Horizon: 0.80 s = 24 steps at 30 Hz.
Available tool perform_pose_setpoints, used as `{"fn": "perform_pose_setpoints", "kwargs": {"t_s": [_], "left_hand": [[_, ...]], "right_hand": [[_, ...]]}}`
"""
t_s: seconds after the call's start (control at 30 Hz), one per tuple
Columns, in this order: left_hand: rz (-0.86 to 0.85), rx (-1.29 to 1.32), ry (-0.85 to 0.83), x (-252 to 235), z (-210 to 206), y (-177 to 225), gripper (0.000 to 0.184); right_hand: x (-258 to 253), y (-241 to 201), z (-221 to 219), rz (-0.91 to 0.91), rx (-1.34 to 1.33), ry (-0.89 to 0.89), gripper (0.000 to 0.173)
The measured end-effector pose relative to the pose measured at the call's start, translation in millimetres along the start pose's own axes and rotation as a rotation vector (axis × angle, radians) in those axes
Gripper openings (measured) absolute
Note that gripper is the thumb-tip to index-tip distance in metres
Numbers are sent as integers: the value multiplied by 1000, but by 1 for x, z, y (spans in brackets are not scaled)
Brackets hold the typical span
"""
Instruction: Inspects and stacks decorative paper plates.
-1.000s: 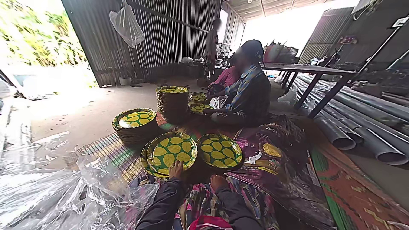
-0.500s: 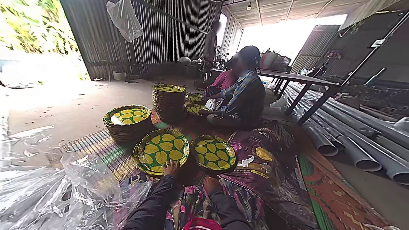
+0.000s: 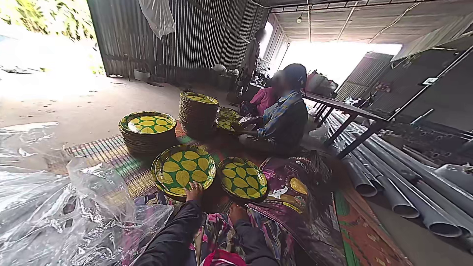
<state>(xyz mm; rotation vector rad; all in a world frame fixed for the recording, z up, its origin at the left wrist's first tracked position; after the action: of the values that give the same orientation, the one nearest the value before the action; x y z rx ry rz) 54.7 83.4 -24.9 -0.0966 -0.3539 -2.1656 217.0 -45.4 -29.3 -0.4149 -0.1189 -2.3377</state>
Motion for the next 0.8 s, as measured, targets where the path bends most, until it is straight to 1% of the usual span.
{"fn": "perform_pose_setpoints", "kwargs": {"t_s": [0.07, 0.1, 0.23, 0.27, 0.3, 0.33, 0.37, 0.4, 0.47, 0.53, 0.73, 0.8], "left_hand": [[-4, -3, -25, 3, 1, 1, 58], [-8, -1, -34, 4, 1, 1, 57], [-16, 14, -3, 0, -1, -3, 54], [-15, 13, 4, -1, -1, -3, 53], [-16, 12, 4, -1, -1, -3, 54], [-18, 11, -1, 0, -1, -3, 55], [-20, 0, -3, -1, -1, -3, 55], [-22, -10, -1, 0, -1, -4, 56], [-31, -36, 2, 1, -3, -2, 55], [-38, -77, 1, 2, -1, 1, 53], [-46, -24, -14, 12, 12, 1, 50], [-42, -26, -16, 11, 11, -2, 50]], "right_hand": [[0, 1, 4, 21, -36, 46, 42], [-1, 1, 9, 50, -73, 117, 42], [-13, -3, 38, 246, -163, 550, 61], [-17, -3, 44, 277, -167, 616, 64], [-23, -3, 46, 288, -152, 626, 66], [-30, -3, 44, 260, -95, 538, 69], [-37, -3, 39, 212, -15, 404, 69], [-43, -3, 31, 168, 54, 280, 65], [-52, -2, 17, 126, 108, 155, 59], [-54, -2, 16, 99, 113, 133, 57], [-42, 3, 23, 74, 108, 166, 54], [-40, 2, 24, 78, 111, 158, 50]]}}
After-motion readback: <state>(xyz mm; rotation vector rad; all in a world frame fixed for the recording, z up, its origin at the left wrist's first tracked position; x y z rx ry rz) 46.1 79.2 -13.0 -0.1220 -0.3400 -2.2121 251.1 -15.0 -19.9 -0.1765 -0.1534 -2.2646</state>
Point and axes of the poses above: each hand's wrist, its own x-axis away from the middle knuckle, its own z-axis out of the back of the hand, y = z × x, the point moved 8 cm from there along -x, towards the middle knuckle, and after that the axes turned 12 degrees about -z, right-handed, at the moved point
